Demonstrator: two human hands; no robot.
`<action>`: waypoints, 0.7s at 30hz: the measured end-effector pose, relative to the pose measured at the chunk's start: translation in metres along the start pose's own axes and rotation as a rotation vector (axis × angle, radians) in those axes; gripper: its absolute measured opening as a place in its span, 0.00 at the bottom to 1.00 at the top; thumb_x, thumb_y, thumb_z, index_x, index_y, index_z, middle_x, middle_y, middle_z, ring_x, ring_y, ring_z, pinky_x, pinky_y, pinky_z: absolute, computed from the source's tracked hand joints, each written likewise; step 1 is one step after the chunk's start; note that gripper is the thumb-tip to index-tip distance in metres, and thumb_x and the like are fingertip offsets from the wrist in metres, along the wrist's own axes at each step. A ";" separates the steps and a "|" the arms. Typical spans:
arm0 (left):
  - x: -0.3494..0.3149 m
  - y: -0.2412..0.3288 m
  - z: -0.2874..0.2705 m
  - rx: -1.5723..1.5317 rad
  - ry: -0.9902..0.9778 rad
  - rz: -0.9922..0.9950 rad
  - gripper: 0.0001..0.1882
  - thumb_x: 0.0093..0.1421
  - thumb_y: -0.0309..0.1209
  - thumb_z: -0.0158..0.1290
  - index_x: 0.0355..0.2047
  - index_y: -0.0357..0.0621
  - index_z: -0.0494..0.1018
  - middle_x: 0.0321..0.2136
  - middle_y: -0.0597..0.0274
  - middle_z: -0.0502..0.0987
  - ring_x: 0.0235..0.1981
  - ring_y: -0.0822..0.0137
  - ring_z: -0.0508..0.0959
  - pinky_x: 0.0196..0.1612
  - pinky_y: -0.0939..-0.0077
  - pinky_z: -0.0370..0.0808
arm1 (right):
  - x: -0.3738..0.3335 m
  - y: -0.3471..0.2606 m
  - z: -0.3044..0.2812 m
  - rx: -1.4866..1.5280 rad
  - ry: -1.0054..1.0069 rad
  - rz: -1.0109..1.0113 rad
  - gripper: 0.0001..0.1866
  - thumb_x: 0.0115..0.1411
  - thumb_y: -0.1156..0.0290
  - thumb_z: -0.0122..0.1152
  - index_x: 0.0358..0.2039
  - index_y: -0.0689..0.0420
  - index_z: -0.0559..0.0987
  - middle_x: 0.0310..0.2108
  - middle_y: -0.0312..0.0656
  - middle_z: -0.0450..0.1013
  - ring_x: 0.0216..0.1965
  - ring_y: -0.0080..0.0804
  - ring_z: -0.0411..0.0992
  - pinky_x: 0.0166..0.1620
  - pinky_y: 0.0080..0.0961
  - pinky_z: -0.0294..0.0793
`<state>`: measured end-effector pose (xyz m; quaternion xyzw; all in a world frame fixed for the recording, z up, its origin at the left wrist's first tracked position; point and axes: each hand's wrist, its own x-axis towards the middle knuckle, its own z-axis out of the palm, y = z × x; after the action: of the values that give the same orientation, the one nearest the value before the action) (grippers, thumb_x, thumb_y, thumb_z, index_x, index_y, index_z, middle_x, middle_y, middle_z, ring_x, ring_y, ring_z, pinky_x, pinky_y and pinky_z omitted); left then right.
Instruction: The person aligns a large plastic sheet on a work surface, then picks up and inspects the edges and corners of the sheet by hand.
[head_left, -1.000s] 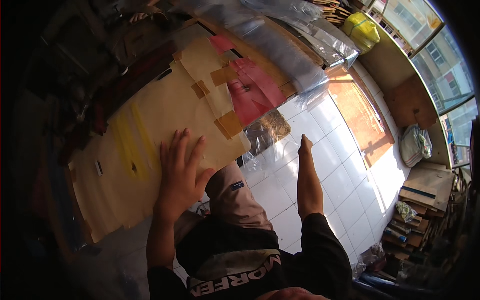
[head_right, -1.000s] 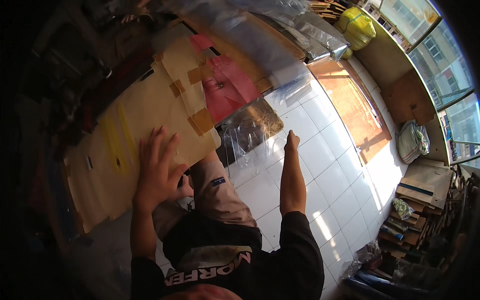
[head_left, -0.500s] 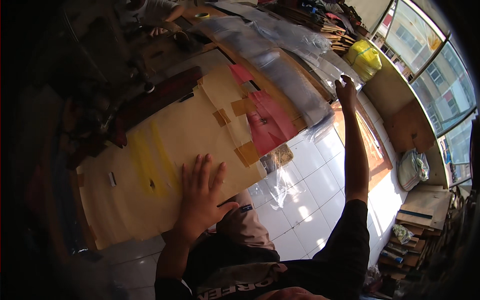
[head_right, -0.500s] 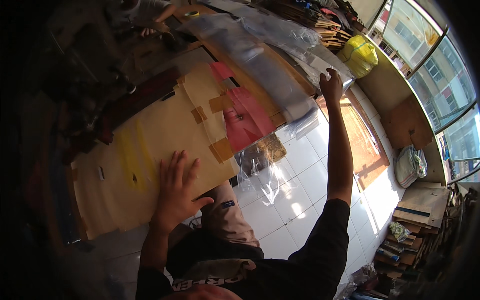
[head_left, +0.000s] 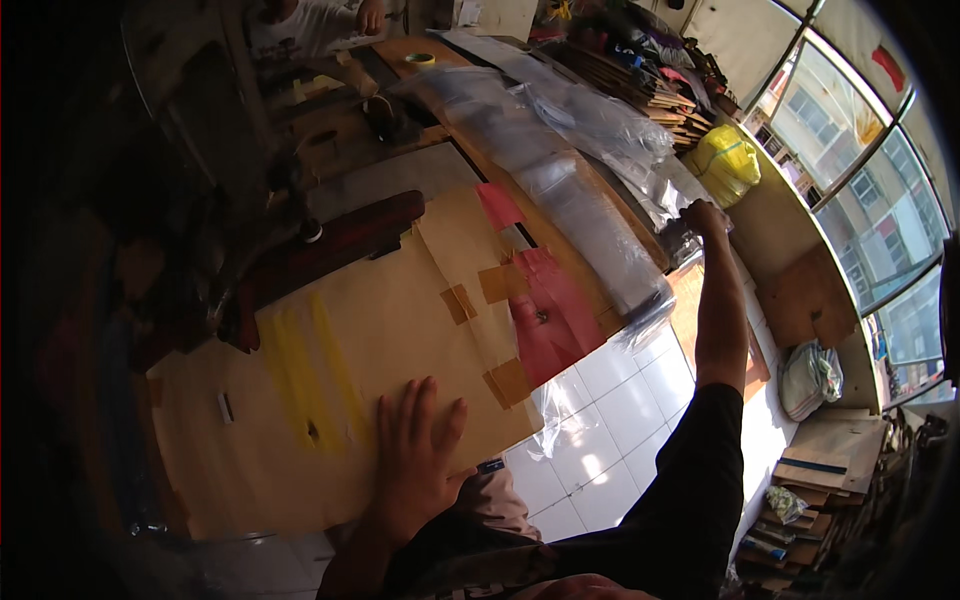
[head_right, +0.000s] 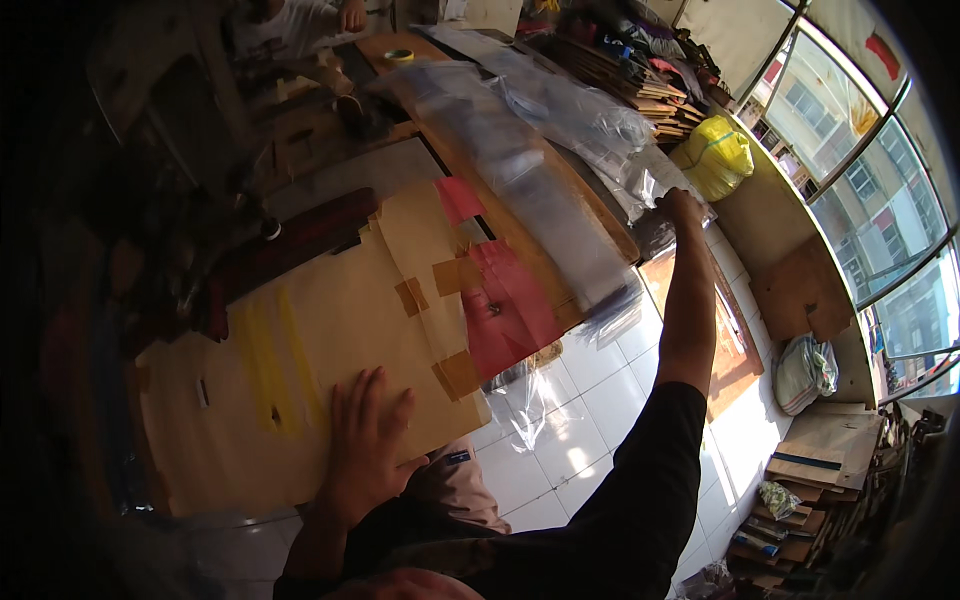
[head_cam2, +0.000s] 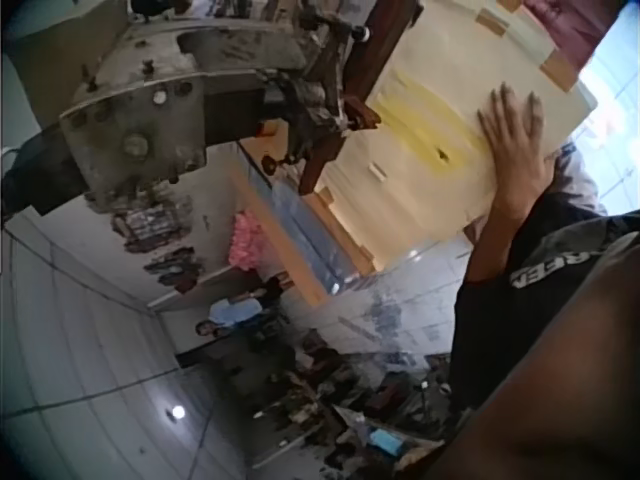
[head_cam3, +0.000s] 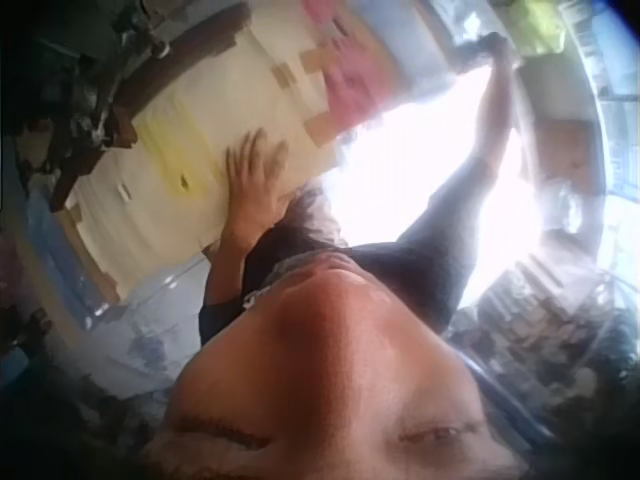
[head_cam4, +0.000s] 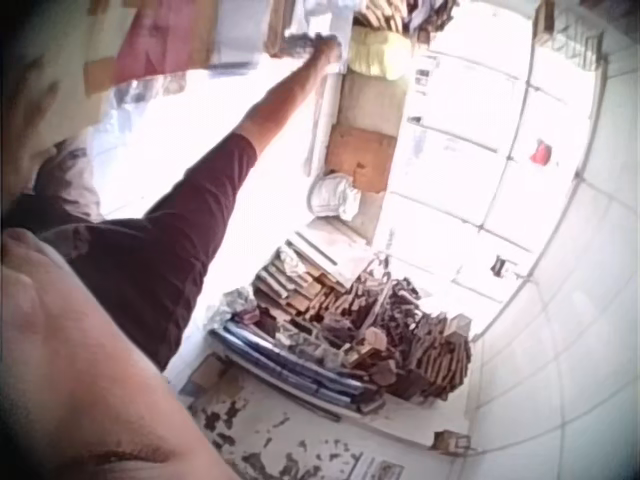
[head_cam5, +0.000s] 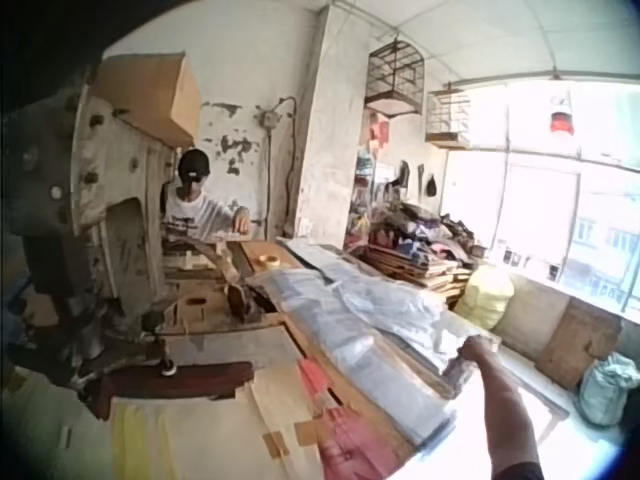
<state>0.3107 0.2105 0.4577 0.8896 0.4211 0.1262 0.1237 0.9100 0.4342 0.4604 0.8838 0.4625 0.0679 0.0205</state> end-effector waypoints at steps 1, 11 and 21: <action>0.003 0.001 -0.003 -0.005 -0.048 -0.023 0.44 0.41 0.44 0.63 0.57 0.48 0.57 0.59 0.40 0.49 0.61 0.41 0.50 0.60 0.38 0.44 | 0.007 -0.016 -0.003 -0.044 0.047 0.045 0.17 0.51 0.55 0.54 0.40 0.45 0.79 0.49 0.43 0.71 0.49 0.43 0.70 0.49 0.42 0.69; 0.025 -0.003 -0.016 0.053 -0.391 -0.017 0.50 0.40 0.47 0.63 0.60 0.51 0.49 0.59 0.33 0.42 0.63 0.37 0.41 0.51 0.19 0.35 | 0.166 -0.087 0.032 0.385 0.495 -0.391 0.16 0.54 0.64 0.49 0.39 0.58 0.78 0.36 0.54 0.74 0.43 0.54 0.70 0.48 0.41 0.69; 0.012 -0.014 0.006 0.132 -0.381 -0.005 0.32 0.59 0.49 0.38 0.61 0.51 0.48 0.58 0.28 0.46 0.60 0.31 0.48 0.46 0.13 0.35 | 0.145 -0.154 0.000 0.296 0.430 0.016 0.25 0.59 0.60 0.46 0.54 0.60 0.66 0.59 0.52 0.57 0.58 0.49 0.57 0.58 0.43 0.56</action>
<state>0.3095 0.2277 0.4489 0.9026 0.3995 -0.0727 0.1430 0.8664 0.6409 0.4596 0.8461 0.4540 0.1857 -0.2085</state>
